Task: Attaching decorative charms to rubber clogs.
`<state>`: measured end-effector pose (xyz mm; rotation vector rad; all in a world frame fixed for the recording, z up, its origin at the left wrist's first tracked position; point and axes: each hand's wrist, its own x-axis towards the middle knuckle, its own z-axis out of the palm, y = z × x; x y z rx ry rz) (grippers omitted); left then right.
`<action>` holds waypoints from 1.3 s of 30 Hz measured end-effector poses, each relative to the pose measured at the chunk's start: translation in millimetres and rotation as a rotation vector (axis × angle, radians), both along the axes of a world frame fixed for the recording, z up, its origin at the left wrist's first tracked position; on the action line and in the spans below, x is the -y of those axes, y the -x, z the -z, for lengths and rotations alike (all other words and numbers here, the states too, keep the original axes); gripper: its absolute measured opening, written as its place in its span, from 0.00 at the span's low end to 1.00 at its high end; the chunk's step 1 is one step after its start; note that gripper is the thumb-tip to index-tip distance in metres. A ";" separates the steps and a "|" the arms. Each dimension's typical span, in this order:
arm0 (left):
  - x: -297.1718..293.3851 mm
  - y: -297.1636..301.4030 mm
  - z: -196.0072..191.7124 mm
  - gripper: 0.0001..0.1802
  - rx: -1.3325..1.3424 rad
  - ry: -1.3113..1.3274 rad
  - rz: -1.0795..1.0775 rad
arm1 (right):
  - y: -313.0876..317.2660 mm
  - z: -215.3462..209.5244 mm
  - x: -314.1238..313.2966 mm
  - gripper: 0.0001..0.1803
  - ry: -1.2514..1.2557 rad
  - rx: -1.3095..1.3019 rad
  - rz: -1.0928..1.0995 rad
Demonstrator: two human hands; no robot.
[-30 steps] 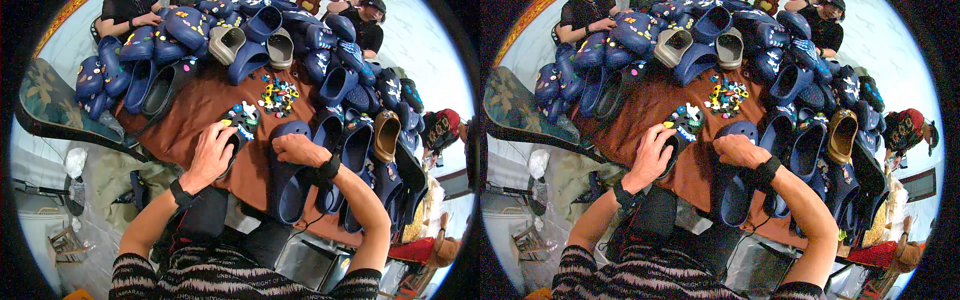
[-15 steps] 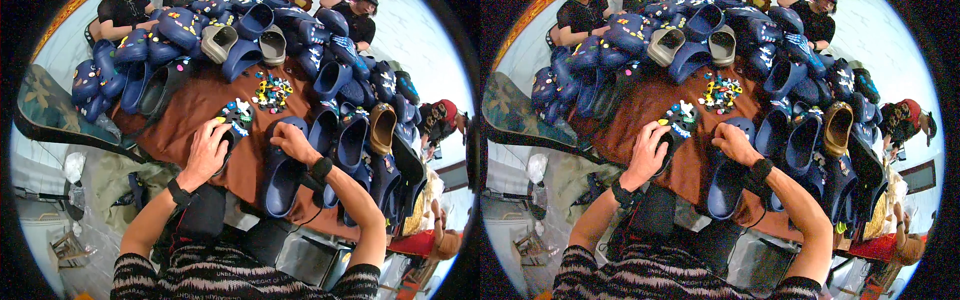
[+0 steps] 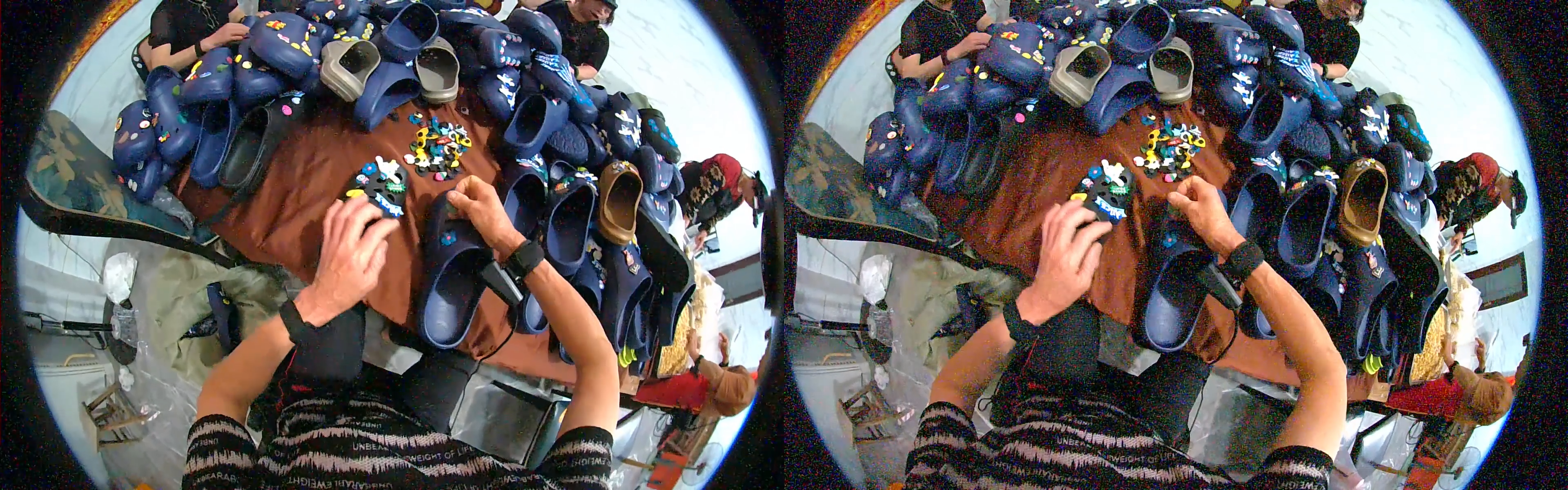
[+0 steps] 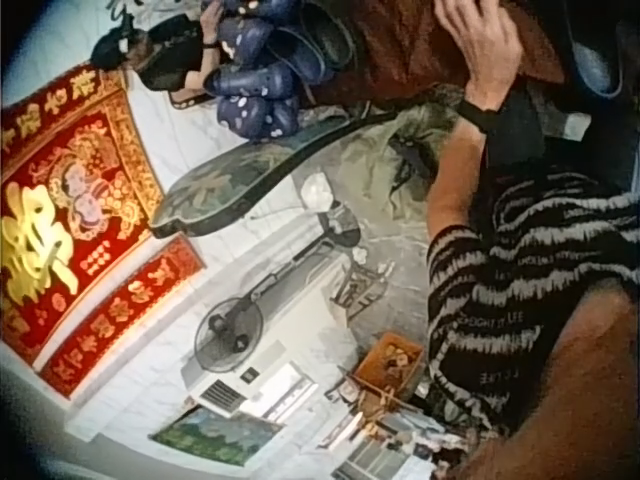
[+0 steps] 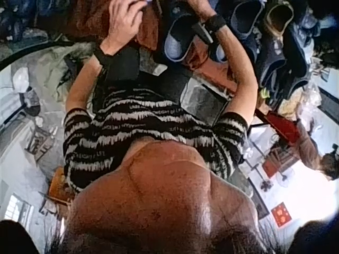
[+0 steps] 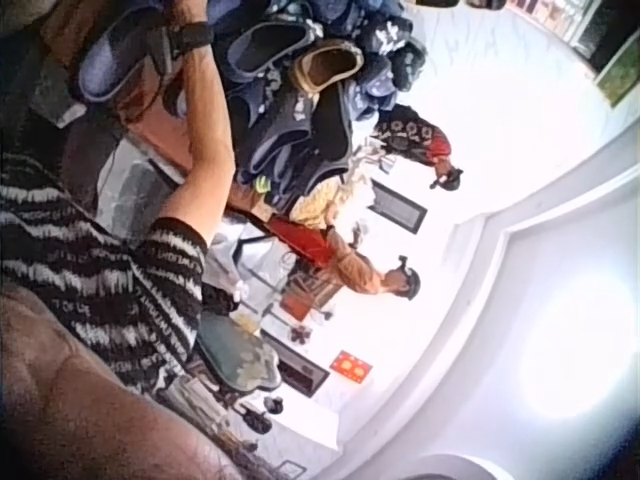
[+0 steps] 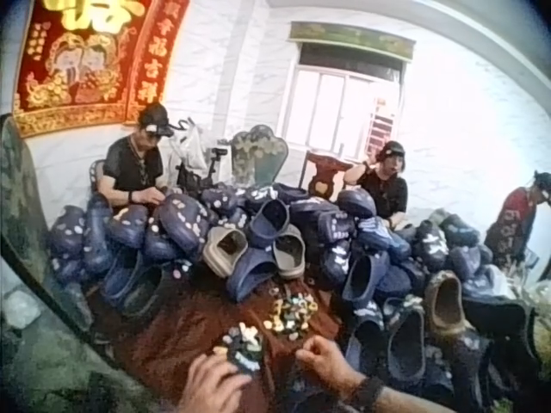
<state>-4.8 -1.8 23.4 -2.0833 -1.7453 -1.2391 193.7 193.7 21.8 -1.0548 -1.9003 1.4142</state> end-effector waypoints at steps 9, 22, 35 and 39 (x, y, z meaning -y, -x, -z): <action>-13.3 13.7 3.4 0.24 0.067 0.179 -0.028 | 26.3 -48.1 -18.3 0.11 -0.238 0.445 -0.501; -15.2 20.8 13.6 0.23 0.125 0.222 0.039 | 117.4 -37.7 -24.1 0.11 -0.411 0.342 -0.703; -17.6 21.3 19.5 0.22 0.112 0.216 0.025 | 137.4 -20.6 -16.8 0.10 -0.779 0.630 -0.757; -17.2 20.1 19.9 0.21 0.170 0.208 0.017 | 135.0 -19.1 -8.0 0.09 -0.949 0.708 -0.646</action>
